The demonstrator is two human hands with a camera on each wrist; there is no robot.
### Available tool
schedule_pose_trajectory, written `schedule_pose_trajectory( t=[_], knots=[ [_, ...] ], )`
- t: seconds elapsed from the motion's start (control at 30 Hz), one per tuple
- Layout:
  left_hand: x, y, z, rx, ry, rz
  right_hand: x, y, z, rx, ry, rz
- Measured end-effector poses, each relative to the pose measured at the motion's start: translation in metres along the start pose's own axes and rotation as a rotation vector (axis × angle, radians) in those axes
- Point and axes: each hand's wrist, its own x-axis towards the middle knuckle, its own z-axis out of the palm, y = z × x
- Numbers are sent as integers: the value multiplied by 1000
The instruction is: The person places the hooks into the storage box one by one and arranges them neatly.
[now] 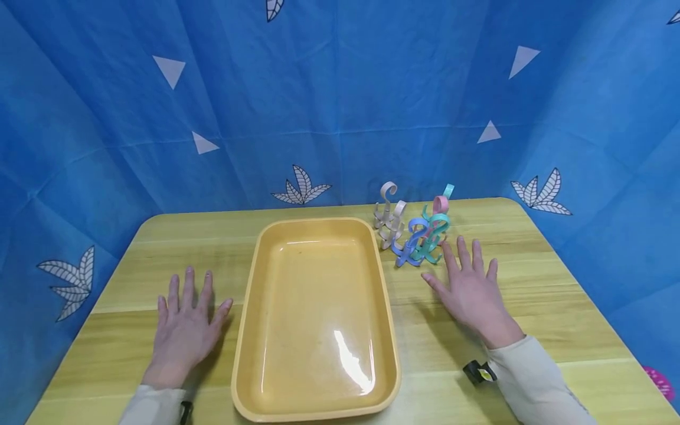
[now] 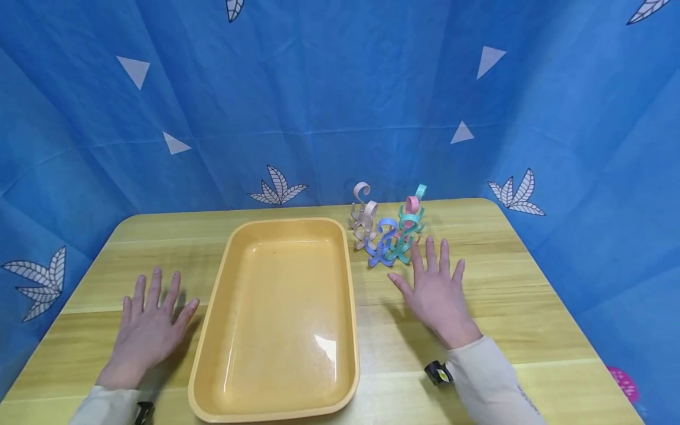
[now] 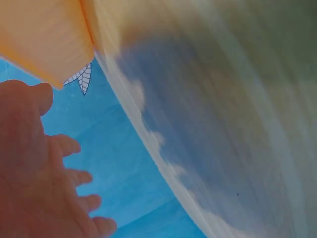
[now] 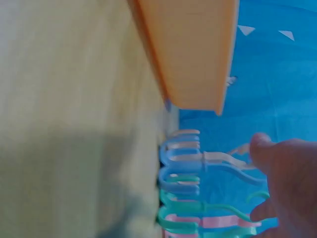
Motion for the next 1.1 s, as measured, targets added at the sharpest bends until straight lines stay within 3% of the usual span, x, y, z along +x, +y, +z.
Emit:
schedule_pose_trajectory(
  t=[0.17,0.27,0.37,0.47,0.53,0.67,0.83,1.1],
  knots=[
    [3,2,-6,-171,6,39,5,3,-12,64,229,-114],
    [6,5,-10,-353,7,7,12,1,-20,147,353,-187],
    [7,8,-13,-546,26,-24,22,-3,-26,216,419,-260],
    [8,12,-11,-697,28,-28,34,-9,-32,264,414,-305],
    [8,15,-8,-736,4,-29,40,-12,-35,275,390,-319],
    [10,21,-1,-790,-74,-48,52,-18,-40,269,312,-327],
    [11,26,6,-854,-124,-117,65,-22,-41,263,217,-309],
    [11,28,14,-939,-176,-158,76,-22,-35,224,205,-335]
  ],
)
